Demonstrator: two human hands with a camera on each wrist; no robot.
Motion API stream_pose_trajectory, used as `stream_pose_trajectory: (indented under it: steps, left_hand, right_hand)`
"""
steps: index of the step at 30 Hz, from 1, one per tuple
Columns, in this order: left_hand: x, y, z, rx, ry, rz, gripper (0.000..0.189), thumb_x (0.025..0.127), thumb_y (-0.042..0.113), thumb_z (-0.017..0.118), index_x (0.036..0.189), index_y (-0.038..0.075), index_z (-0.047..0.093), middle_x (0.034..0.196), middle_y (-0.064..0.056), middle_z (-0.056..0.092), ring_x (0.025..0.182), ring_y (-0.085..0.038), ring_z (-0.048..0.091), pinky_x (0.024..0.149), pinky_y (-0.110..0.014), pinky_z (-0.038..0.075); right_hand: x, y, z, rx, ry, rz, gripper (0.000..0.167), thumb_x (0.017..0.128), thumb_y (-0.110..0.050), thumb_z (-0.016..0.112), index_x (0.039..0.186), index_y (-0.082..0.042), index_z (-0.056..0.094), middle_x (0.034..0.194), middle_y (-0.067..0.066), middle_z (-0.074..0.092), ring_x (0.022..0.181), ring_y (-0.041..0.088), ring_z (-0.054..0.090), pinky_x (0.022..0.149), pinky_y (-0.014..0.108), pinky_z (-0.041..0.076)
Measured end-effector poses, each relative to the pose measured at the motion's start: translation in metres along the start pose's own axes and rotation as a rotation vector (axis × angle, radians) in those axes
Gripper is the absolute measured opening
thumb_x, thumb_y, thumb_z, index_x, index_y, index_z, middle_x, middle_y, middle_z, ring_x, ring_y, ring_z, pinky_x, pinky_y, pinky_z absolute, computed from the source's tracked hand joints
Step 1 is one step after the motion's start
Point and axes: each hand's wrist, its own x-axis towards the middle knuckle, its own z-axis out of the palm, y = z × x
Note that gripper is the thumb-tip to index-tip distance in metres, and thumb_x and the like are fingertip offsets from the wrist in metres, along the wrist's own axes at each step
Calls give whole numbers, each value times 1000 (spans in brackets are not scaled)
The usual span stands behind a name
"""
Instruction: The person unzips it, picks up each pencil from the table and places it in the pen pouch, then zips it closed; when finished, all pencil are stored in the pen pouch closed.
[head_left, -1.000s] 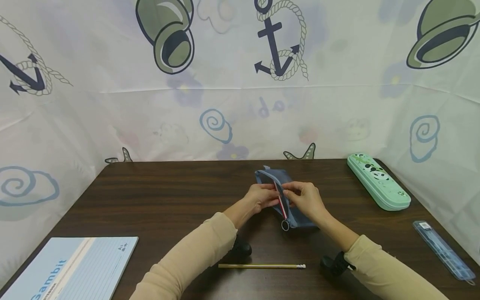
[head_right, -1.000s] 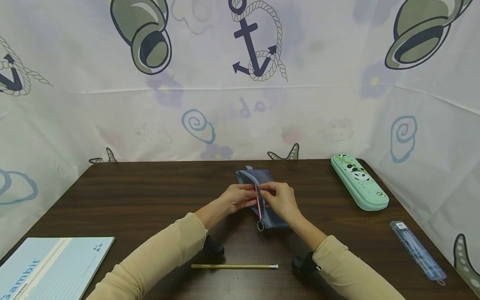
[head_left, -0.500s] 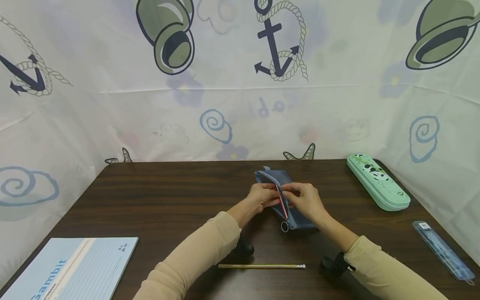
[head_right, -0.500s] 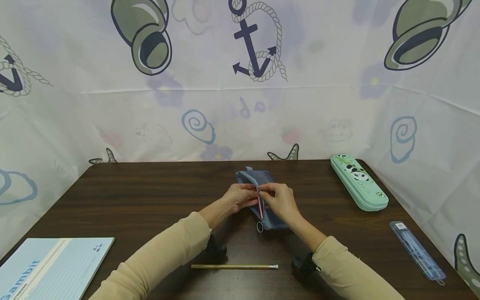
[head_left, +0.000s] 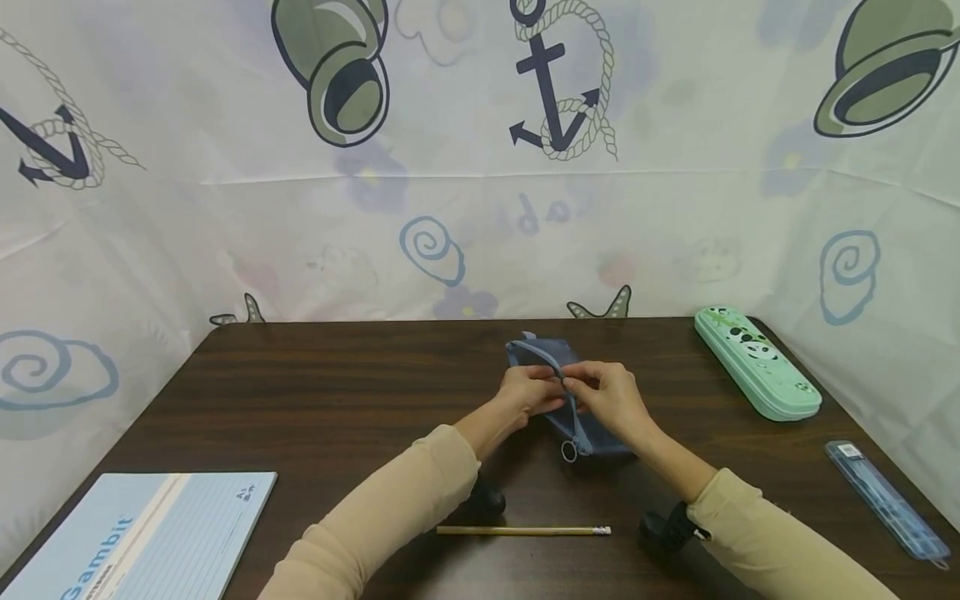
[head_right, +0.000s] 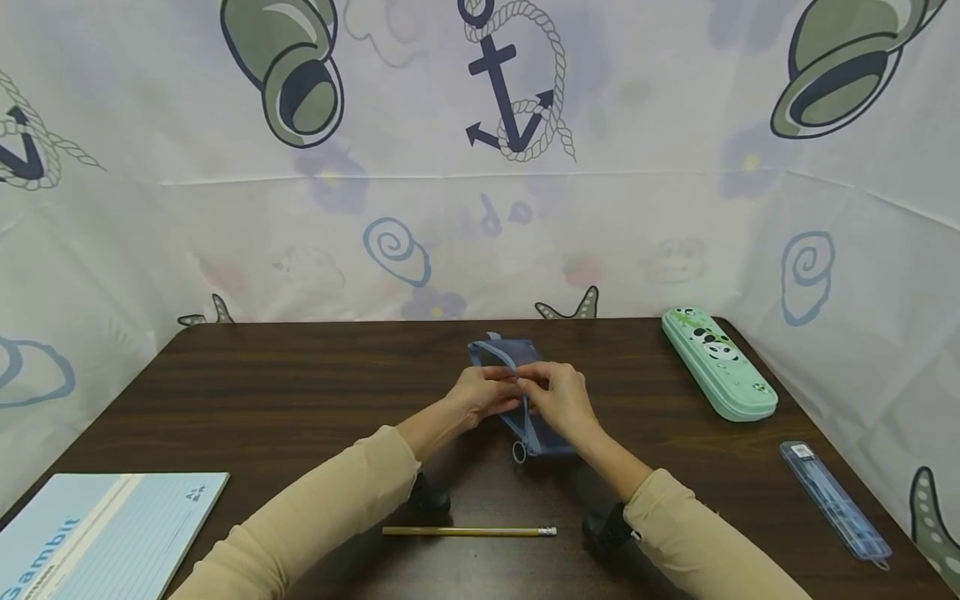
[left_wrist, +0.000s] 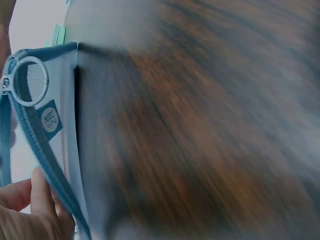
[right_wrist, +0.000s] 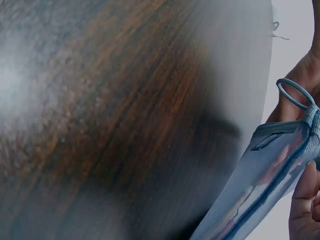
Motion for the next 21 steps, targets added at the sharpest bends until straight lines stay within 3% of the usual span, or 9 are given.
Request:
stream_pose_trajectory:
  steps: [3,5,10,13,16,21]
  left_hand:
    - [-9,2,-8,36,-83,24,38,88,-3,60,126,-5,55,114,-19,64,89,-20,68,78,-27,56]
    - [-16,3,-16,89,-179,19,32,90,0,60,121,-5,58,103,-14,66,84,-16,67,79,-27,56]
    - [-40,2,-41,357,-561,-76,26,91,2,59,116,-6,59,89,0,65,81,-10,63,81,-30,55]
    - [-55,-2,-53,548,-754,-89,23,89,0,62,110,-6,61,87,1,66,79,-9,62,77,-27,56]
    - [-67,-8,-61,663,-828,-59,20,82,-5,67,102,-5,64,83,-2,66,74,-7,61,68,-21,54]
    - [-80,-13,-64,777,-839,37,21,75,-9,72,93,-1,66,79,-2,63,70,-6,59,62,-15,49]
  right_hand:
    - [1,2,-3,-8,16,-3,19,89,1,61,106,7,67,96,23,69,60,19,66,56,33,57]
    - [1,3,-5,-18,28,4,20,89,0,61,106,6,67,96,23,69,60,19,66,56,32,57]
    - [0,6,-10,-15,51,30,20,88,0,62,106,6,67,93,23,69,59,17,65,56,30,56]
    - [0,7,-12,-13,61,42,20,88,0,62,106,7,67,90,23,69,57,17,64,55,30,56]
    - [1,8,-13,-18,65,52,20,88,0,62,106,6,67,90,23,69,56,17,64,56,34,56]
    - [1,9,-14,-14,65,65,19,88,0,62,106,6,67,89,23,69,56,16,63,57,36,56]
